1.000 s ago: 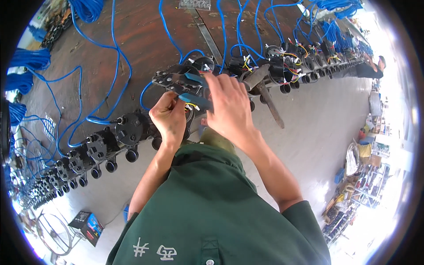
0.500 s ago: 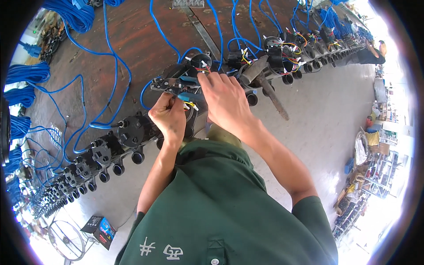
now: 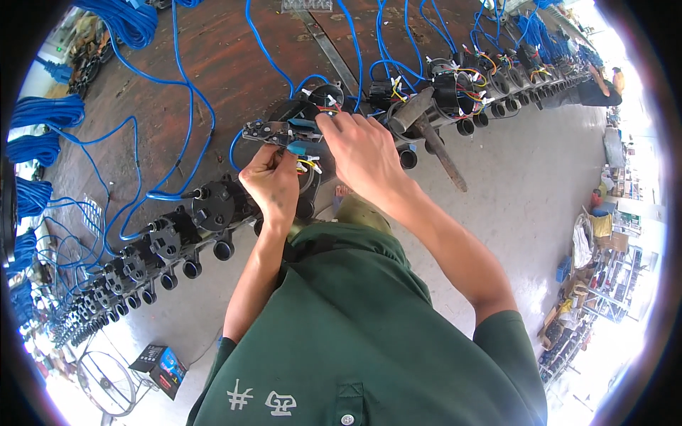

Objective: The person works at a long table in a warehouse setting, stripping and connecting colored wires to a series of cylindrical electrical components using a pair of pliers and their hands.

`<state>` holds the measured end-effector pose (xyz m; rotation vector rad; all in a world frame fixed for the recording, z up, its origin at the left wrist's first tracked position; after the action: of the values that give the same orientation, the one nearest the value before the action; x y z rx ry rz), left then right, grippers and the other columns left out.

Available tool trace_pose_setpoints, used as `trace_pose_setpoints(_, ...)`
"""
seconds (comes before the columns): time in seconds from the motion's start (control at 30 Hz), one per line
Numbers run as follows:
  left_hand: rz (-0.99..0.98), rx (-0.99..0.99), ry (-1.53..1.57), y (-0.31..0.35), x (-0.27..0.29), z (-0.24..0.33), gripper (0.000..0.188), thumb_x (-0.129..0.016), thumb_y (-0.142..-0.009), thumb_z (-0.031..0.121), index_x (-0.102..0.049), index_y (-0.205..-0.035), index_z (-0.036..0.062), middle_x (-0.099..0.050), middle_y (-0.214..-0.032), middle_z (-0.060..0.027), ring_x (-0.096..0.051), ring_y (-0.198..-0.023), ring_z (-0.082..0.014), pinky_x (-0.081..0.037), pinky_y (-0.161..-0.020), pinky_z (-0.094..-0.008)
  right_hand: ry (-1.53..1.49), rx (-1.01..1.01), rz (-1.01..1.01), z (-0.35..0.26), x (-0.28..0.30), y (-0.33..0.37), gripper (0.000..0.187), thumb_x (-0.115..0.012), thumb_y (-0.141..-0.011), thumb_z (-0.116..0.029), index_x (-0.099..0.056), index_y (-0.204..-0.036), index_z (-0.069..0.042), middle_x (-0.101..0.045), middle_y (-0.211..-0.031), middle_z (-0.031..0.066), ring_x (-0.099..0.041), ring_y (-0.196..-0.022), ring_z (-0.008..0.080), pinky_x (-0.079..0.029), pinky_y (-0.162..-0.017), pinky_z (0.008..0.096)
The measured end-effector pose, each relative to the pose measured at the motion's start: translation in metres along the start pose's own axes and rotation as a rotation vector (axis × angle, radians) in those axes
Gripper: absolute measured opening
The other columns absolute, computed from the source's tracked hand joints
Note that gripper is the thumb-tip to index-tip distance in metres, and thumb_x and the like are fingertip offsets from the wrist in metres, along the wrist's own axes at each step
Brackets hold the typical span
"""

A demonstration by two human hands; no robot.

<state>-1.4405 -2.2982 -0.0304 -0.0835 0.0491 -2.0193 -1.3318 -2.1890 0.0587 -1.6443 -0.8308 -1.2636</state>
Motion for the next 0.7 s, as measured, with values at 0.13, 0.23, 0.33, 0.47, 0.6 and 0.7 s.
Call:
trace_pose_setpoints(0.13,-0.012,0.011,0.013,0.001,0.000,0.004,0.010,-0.074,-0.080,-0.001,-0.076,-0.089,-0.0014,-0.050,-0.055,0.0027,-0.039,-0.053,-0.0018,-0.034,-0.049,-0.0241,-0.045,-0.005,0.010,0.005,-0.005,-0.001,0.039,-0.072,-0.076,-0.001,-0.064,-0.114,-0.006,-0.066,-0.087,0.0095,-0.070,-0.083,0.0293,-0.057,-0.072,0.0418)
trace_pose_setpoints(0.23,-0.010,-0.002,-0.023,0.001,-0.002,0.009,0.012,-0.075,-0.079,0.000,-0.077,-0.091,-0.0002,-0.050,-0.055,0.0034,-0.039,-0.052,-0.0013,-0.033,-0.049,-0.0237,-0.078,-0.018,0.003,0.012,-0.011,-0.002,0.042,-0.074,-0.074,-0.002,-0.066,-0.115,-0.008,-0.067,-0.086,0.0101,-0.071,-0.079,0.0325,-0.057,-0.066,0.0452)
trace_pose_setpoints(0.33,-0.012,-0.040,-0.020,0.001,-0.002,0.020,0.014,-0.075,-0.079,0.000,-0.077,-0.093,0.0005,-0.053,-0.056,0.0013,-0.041,-0.050,-0.0026,-0.034,-0.049,-0.0243,-0.105,-0.033,-0.034,0.018,-0.022,-0.002,0.043,-0.077,-0.073,-0.007,-0.068,-0.114,-0.010,-0.071,-0.086,0.0105,-0.073,-0.077,0.0349,-0.057,-0.063,0.0471)
trace_pose_setpoints(0.47,-0.016,-0.079,-0.089,0.000,-0.003,0.013,0.015,-0.076,-0.078,0.001,-0.077,-0.093,0.0014,-0.060,-0.062,-0.0031,-0.045,-0.050,-0.0059,-0.036,-0.049,-0.0257,-0.101,-0.085,-0.173,0.026,-0.035,-0.008,0.050,-0.083,-0.068,-0.012,-0.071,-0.117,-0.010,-0.075,-0.091,0.0107,-0.073,-0.080,0.0364,-0.057,-0.068,0.0472)
trace_pose_setpoints(0.6,-0.036,-0.125,-0.147,0.000,-0.004,0.023,0.015,-0.075,-0.078,0.000,-0.076,-0.093,0.0018,-0.062,-0.066,-0.0054,-0.047,-0.050,-0.0084,-0.038,-0.049,-0.0267,-0.203,-0.055,-0.119,0.028,-0.033,-0.010,0.032,-0.077,-0.076,-0.017,-0.067,-0.103,-0.004,-0.072,-0.076,0.0191,-0.072,-0.073,0.0412,-0.058,-0.065,0.0522)
trace_pose_setpoints(0.7,-0.056,-0.145,-0.150,0.000,-0.006,0.024,0.014,-0.074,-0.078,-0.001,-0.075,-0.092,0.0015,-0.062,-0.067,-0.0069,-0.048,-0.050,-0.0100,-0.039,-0.050,-0.0276,-0.258,-0.119,-0.273,0.032,-0.049,-0.004,0.030,-0.077,-0.077,-0.018,-0.064,-0.099,-0.002,-0.071,-0.075,0.0213,-0.071,-0.074,0.0438,-0.058,-0.068,0.0540)
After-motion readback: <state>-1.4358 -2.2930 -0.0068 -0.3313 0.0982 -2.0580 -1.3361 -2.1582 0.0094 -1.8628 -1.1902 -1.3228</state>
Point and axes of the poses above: each hand's wrist, its own y-axis away from the middle knuckle, its own x-axis out of the back of the hand, z = x × y, the point moved 9 cm from there along -y, towards the middle knuckle
